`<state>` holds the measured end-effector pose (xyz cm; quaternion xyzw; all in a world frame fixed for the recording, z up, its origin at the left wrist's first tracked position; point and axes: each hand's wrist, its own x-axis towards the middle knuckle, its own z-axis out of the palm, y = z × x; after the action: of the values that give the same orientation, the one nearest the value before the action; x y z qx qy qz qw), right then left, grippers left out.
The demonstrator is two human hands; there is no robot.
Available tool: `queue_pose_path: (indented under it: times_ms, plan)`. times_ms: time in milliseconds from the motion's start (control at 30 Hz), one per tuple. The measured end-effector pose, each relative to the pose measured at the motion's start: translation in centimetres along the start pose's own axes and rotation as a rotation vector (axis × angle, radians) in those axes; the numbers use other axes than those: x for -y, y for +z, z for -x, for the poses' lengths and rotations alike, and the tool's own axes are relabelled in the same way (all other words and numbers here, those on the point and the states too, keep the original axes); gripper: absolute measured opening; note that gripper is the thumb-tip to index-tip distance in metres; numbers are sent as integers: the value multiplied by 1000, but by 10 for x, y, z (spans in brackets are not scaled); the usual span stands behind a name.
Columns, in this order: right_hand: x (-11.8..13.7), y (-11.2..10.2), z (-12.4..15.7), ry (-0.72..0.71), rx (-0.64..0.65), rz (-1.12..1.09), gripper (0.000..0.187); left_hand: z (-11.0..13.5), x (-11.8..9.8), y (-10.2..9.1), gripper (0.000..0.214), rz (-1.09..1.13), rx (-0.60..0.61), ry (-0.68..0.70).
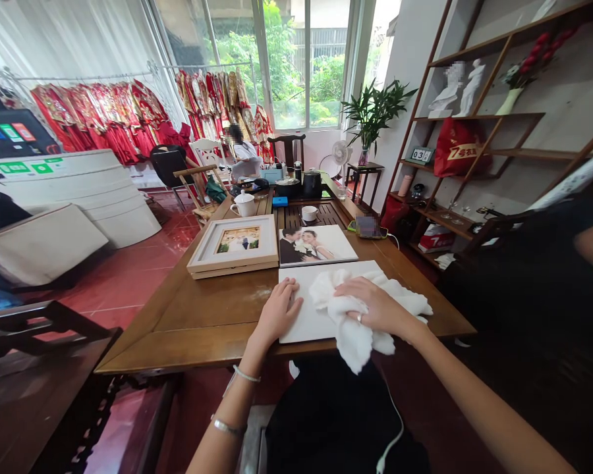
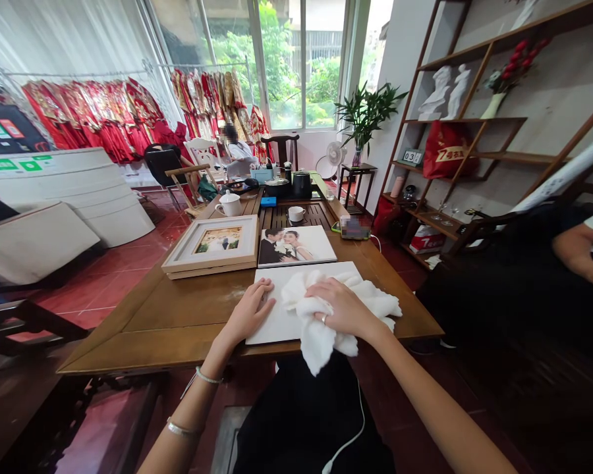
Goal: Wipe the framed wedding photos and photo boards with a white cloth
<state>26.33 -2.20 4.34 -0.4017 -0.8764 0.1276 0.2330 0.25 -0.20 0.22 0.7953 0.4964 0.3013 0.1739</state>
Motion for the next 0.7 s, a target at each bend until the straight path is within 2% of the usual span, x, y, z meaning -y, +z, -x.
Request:
queue_pose_path:
  times_ms: [167,267,367,500,600,700]
  plan:
    - [-16,9,-48,147,-17,97,35,0,-2,-2,23,-5,16,-11]
    - [-14,13,-71,246,23,211,35,0,-2,-2,23,-5,22,1]
    - [-5,15,-81,265,42,259,36,0,-1,-1,23,-3,10,9]
    - [8,15,-73,121,114,268,35,0,-3,0,21,-3,-14,-2]
    - [22,14,-50,-4,149,249,35,0,-5,0,22,-4,-19,-17]
    - [39,12,-23,-56,164,221,36,0,-4,1,30,2,-15,-8]
